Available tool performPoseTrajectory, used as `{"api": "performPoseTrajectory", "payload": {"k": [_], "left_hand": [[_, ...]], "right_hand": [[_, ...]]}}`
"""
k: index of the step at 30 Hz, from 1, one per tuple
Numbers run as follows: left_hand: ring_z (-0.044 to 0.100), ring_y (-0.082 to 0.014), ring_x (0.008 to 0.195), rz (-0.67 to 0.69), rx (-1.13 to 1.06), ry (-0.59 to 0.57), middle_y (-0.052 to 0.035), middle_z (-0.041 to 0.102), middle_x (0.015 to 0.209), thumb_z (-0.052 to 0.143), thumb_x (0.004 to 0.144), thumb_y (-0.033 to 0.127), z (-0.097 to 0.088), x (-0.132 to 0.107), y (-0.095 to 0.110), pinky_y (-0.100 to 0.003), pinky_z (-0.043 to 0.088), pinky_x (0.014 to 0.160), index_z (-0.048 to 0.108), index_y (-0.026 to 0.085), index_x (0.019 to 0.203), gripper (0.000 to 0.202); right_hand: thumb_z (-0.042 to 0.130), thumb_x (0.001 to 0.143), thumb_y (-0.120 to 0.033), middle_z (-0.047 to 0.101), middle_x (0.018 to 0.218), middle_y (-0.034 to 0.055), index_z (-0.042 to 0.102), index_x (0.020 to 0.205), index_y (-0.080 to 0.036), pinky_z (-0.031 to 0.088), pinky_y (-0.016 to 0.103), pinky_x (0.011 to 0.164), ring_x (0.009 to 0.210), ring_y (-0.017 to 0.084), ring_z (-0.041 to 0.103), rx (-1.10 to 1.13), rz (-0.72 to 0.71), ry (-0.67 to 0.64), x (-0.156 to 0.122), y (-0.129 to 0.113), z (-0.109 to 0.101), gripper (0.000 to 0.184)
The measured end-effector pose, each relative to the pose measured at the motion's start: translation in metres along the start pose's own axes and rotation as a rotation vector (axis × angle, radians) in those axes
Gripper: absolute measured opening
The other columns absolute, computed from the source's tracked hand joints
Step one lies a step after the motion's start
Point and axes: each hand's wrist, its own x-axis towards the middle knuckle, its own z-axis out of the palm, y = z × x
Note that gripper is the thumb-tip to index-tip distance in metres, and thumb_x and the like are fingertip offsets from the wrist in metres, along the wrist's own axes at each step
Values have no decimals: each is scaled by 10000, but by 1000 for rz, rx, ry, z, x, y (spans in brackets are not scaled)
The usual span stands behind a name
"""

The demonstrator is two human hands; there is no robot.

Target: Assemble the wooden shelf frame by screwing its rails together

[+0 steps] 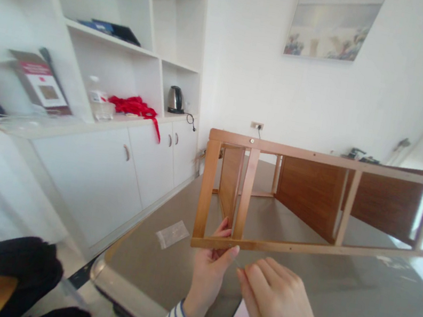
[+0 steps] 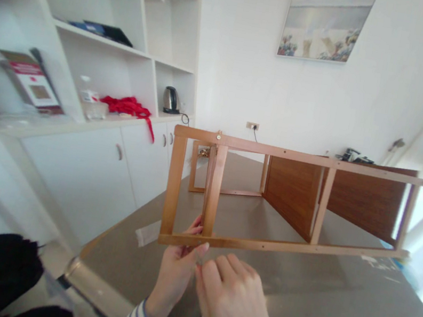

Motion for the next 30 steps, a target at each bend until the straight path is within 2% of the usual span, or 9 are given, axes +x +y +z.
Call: {"api": "performPoseTrajectory", "payload": {"k": [5,9,13,17,21,26,30], "left_hand": [[591,-233,1104,-130,-78,76,-97,502,1363,754,678,250,-14,-1,-3,-385,489,938,576,215,1138,495],[615,-208,1057,-225,-158,171,-98,577,1260,759,676,218,-26,-1,-8,-360,509,913,560,194,1129,495],[635,-203,1032,-317,-185,216,-84,674,1042,757,668,128,-39,-2,-22,-370,482,968,588,159,1019,390],[641,-179,1029,-373,-189,216,-48,697,970,721,691,69,-44,-4,-27,-325,477,984,589,163,933,291],[668,-180,969,-477,-138,185,-68,704,947,682,738,72,-46,-5,-16,-311,510,946,569,145,895,207],[708,-226,790,-676,-55,141,-181,697,935,668,792,231,-52,-6,4,-347,569,798,518,111,904,222],[707,-204,718,-732,7,102,-196,689,962,620,820,297,-52,-8,12,-323,571,706,483,117,959,266]], "right_hand": [[350,969,-287,611,781,24,540,840,-208,415,214,608,666,121,590,236,366,-81,-43,45,5,243],[378,946,-397,590,639,-5,542,795,-225,439,211,578,592,137,586,264,617,-39,-83,89,8,281],[391,919,-457,634,669,9,569,794,-226,460,213,625,648,154,622,286,751,-63,-107,118,16,317],[411,888,-498,689,785,44,605,830,-220,478,218,685,763,182,654,336,817,-49,-118,134,28,344],[436,858,-511,706,971,81,639,955,-204,487,255,766,929,224,648,354,862,-6,-126,145,41,381],[420,866,-511,694,904,83,649,948,-200,474,287,789,917,227,632,342,840,14,-134,158,52,395],[424,872,-500,677,868,77,653,885,-212,475,295,755,866,218,624,332,787,26,-136,163,57,368]]}}
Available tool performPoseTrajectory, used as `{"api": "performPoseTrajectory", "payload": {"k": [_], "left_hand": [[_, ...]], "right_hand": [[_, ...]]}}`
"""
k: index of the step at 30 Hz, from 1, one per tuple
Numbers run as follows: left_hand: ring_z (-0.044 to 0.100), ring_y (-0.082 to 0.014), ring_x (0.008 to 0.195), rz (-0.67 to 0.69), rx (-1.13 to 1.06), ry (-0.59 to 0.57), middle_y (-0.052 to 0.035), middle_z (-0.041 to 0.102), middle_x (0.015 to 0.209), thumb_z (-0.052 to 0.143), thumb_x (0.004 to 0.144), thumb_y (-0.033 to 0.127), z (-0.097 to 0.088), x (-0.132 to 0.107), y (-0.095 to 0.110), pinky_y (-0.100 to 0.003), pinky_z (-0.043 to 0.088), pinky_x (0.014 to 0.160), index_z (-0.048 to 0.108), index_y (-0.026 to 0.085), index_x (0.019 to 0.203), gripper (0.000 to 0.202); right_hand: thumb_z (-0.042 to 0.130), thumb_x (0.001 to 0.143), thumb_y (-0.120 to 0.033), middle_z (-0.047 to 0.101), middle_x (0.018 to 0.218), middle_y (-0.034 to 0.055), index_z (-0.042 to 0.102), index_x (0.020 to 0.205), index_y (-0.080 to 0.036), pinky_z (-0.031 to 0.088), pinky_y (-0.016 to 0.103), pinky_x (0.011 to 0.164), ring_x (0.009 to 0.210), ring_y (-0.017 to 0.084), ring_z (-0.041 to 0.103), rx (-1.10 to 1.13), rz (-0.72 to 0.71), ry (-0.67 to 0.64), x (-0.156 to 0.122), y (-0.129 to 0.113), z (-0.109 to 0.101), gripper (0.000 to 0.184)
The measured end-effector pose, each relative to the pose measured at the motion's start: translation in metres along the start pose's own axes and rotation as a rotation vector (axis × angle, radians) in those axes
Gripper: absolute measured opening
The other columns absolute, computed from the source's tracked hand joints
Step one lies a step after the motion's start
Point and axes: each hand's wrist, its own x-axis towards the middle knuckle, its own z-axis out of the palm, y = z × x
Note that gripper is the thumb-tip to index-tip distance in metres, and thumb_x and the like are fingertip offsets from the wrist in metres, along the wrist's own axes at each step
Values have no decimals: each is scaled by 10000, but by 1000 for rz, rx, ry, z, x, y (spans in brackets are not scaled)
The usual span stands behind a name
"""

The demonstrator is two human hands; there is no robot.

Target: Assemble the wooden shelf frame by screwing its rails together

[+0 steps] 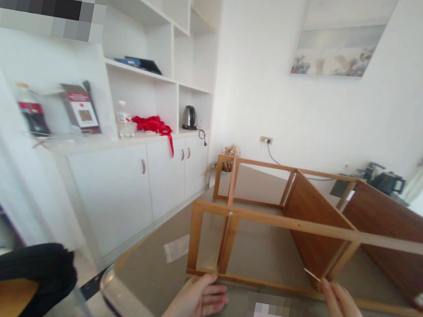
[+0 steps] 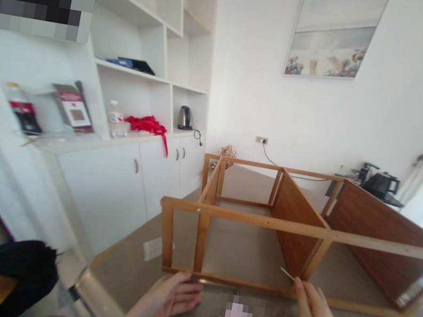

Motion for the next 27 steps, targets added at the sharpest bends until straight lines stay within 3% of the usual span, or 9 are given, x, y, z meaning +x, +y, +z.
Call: {"api": "performPoseTrajectory", "payload": {"k": [4,7,9,13,15,17,21,23,27], "left_hand": [[692,-182,676,-6,172,8,-168,690,942,610,800,348,-3,-1,0,-319,560,678,507,128,941,281],[675,-183,654,165,453,36,-105,702,840,634,762,350,-7,-14,10,-313,555,648,593,148,865,231],[679,-208,741,456,659,-5,-86,711,830,660,738,320,-6,-35,28,-311,554,687,658,173,863,192],[666,-212,875,1208,977,159,-54,716,944,649,756,275,10,-82,87,-326,513,854,699,249,852,112],[626,-222,1007,1431,1147,159,-64,681,1086,653,761,287,23,-91,118,-345,465,939,676,254,1000,242],[577,-245,1102,1457,1330,96,-90,638,1186,659,760,367,36,-86,144,-374,417,995,637,233,1125,389],[604,-252,1072,1295,1531,-134,-86,649,1190,649,747,493,51,-59,175,-352,417,966,574,243,1245,562],[651,-226,973,1200,1561,-226,-55,684,1131,621,776,483,54,-51,182,-301,451,885,551,284,1271,538],[685,-202,804,1109,1632,-280,-27,728,1011,537,845,456,57,-50,188,-268,472,763,566,304,1255,438]], "right_hand": [[432,876,-479,678,916,82,653,920,-213,483,297,753,907,223,624,3,-3,13,1,3,3,349],[439,874,-473,678,946,91,654,921,-208,487,296,755,933,229,624,-1,14,11,2,5,5,344],[433,873,-474,679,954,98,655,916,-206,488,304,762,940,237,626,-8,25,10,2,7,5,351],[426,866,-494,694,901,90,660,910,-207,489,314,782,890,239,644,-11,43,-22,3,8,3,372],[446,844,-516,704,890,86,669,899,-207,495,306,779,873,240,654,-8,55,-29,3,8,1,384],[464,820,-534,716,916,84,680,897,-209,503,290,777,886,245,661,-5,71,-29,2,6,0,398],[481,797,-543,730,947,71,701,908,-226,513,270,787,904,248,671,-15,96,-85,-7,8,-2,402],[478,797,-528,732,967,65,711,908,-236,514,273,807,921,250,671,-33,94,-114,-13,15,-4,389],[470,800,-487,718,1039,52,720,941,-245,510,294,861,988,253,657,-109,91,-138,-24,41,-7,375]]}}
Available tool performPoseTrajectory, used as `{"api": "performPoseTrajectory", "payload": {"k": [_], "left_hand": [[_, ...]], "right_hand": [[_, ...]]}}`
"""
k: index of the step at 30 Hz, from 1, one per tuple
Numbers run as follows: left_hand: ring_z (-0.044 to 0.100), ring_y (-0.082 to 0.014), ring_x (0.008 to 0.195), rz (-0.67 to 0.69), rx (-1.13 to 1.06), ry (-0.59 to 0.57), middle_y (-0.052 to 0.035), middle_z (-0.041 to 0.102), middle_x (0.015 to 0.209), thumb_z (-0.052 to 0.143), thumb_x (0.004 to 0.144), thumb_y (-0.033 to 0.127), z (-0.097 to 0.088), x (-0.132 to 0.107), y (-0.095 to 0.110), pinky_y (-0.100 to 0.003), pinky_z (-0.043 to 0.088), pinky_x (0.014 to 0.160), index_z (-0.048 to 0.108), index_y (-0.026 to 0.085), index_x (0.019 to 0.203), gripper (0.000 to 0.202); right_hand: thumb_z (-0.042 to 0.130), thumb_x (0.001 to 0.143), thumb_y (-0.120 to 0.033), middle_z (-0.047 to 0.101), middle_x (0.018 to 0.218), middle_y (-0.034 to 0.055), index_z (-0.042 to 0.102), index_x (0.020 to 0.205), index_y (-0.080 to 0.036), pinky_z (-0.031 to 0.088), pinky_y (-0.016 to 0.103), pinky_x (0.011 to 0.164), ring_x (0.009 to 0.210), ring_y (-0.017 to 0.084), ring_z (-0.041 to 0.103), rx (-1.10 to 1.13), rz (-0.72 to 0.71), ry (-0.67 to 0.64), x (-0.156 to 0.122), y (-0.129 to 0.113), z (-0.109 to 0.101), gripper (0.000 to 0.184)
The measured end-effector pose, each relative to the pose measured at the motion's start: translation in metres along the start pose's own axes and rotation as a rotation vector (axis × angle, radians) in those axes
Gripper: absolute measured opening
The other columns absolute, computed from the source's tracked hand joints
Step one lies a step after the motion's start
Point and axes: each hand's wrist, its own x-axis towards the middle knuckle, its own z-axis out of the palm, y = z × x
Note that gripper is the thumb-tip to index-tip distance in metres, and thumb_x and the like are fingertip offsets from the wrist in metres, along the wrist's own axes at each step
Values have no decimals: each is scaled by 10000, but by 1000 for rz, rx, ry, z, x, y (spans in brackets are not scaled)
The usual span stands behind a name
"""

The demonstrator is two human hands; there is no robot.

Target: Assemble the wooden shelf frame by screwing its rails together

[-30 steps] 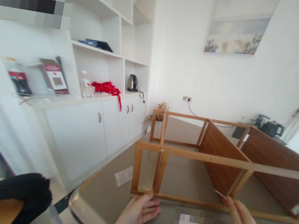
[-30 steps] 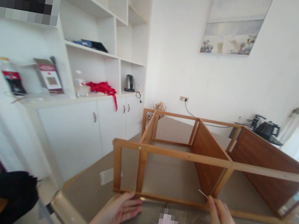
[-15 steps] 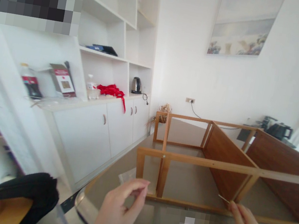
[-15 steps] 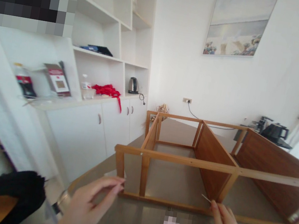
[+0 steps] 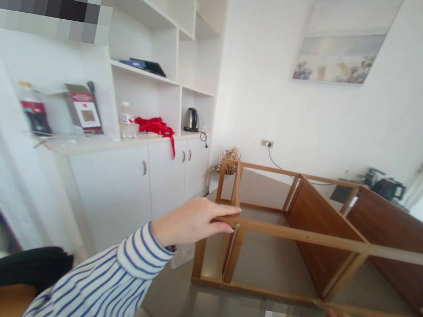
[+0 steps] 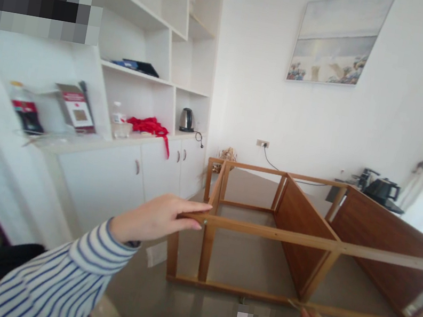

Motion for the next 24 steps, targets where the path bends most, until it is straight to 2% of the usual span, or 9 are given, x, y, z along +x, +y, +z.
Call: {"api": "performPoseTrajectory", "payload": {"k": [5,12,14,18,21,24], "left_hand": [[665,-225,969,31,-20,36,-33,677,1144,562,839,388,5,2,5,-297,457,862,563,298,1258,428],[672,-235,976,59,-214,145,-22,695,1094,643,778,324,23,6,10,-318,475,896,643,293,1158,382],[668,-234,987,72,-217,117,-24,696,1091,639,776,318,20,9,10,-318,472,903,652,286,1146,371],[666,-221,987,109,-146,-55,-36,690,1116,606,785,308,5,18,11,-299,478,865,649,267,1154,373],[671,-218,957,128,-95,-127,-51,695,1107,605,769,295,-1,25,10,-288,480,832,618,255,1198,431],[664,-213,967,153,-103,-134,-57,685,1131,606,761,281,2,29,7,-282,476,839,578,243,1247,488]], "right_hand": [[452,830,-474,714,1043,40,716,944,-260,522,316,862,973,242,664,-134,-50,-40,-3,22,5,359],[429,873,-422,703,967,61,695,934,-264,534,346,783,860,232,679,-383,-170,-26,-17,2,13,315],[422,880,-399,698,958,68,688,944,-257,520,366,802,851,232,674,-455,-187,-5,-23,-4,14,308],[413,885,-367,690,960,78,672,942,-245,493,398,834,874,241,661,-555,-202,17,-31,-12,14,292],[411,887,-341,690,964,90,660,917,-229,499,406,791,844,249,659,-589,-212,73,-31,-34,13,275],[402,910,-324,689,963,83,639,939,-221,510,357,741,794,215,662,-479,-316,127,-22,-86,8,260]]}}
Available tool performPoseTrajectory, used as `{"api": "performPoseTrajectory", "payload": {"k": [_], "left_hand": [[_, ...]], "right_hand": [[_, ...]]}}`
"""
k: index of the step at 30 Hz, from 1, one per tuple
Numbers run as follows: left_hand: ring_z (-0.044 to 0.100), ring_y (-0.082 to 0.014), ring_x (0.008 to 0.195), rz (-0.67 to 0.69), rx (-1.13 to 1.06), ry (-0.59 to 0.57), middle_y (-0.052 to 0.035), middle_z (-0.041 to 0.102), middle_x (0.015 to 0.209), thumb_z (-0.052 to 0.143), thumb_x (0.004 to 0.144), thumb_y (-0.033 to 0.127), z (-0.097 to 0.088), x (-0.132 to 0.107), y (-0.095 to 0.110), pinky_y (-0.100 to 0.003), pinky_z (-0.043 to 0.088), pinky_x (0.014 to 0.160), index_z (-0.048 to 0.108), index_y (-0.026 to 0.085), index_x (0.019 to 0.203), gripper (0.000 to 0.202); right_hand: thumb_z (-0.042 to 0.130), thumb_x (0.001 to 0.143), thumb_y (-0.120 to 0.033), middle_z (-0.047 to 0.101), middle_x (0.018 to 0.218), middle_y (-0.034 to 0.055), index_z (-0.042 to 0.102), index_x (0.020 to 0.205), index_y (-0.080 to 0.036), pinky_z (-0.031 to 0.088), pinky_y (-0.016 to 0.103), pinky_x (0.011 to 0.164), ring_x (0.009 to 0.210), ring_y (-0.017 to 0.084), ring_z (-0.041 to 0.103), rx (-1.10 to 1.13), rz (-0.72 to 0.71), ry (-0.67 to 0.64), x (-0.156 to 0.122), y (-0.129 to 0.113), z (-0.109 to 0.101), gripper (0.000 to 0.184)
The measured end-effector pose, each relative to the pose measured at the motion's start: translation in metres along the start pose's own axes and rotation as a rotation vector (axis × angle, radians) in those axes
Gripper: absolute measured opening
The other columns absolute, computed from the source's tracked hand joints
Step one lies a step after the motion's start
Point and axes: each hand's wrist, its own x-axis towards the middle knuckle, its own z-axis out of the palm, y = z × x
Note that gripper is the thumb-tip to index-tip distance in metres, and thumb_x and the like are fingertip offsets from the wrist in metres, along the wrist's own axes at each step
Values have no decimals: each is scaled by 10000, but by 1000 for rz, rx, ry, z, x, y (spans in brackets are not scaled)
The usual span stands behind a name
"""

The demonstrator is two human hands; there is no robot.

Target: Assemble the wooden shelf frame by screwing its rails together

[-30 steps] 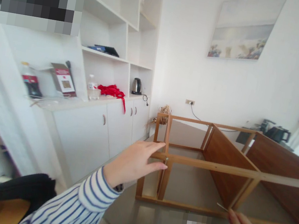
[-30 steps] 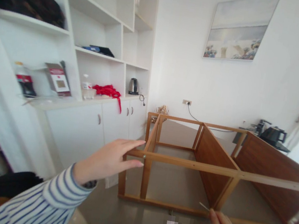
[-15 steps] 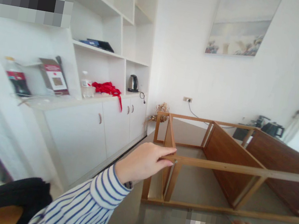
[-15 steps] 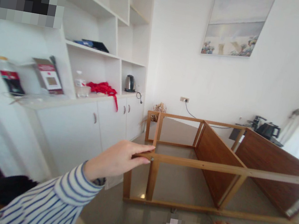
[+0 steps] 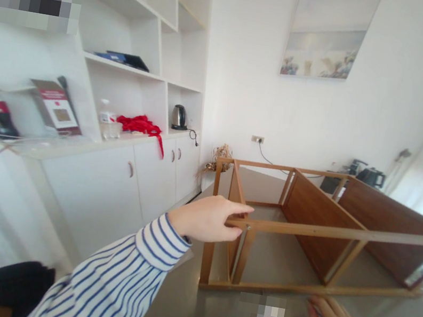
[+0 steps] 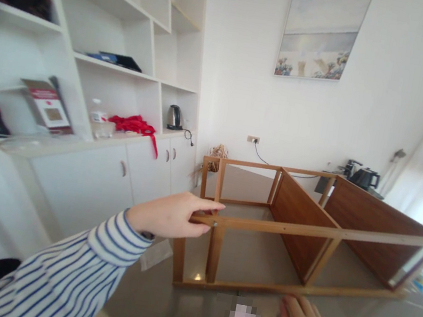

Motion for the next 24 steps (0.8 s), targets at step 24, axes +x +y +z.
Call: {"api": "performPoseTrajectory", "payload": {"k": [24], "left_hand": [[572,-192,1108,113,-48,-38,-100,602,1241,551,840,229,12,3,-16,-319,423,994,531,152,1266,433]], "right_hand": [[513,905,-201,660,848,41,595,910,-179,456,301,746,802,180,615,377,-160,422,126,-169,-75,85]]}}
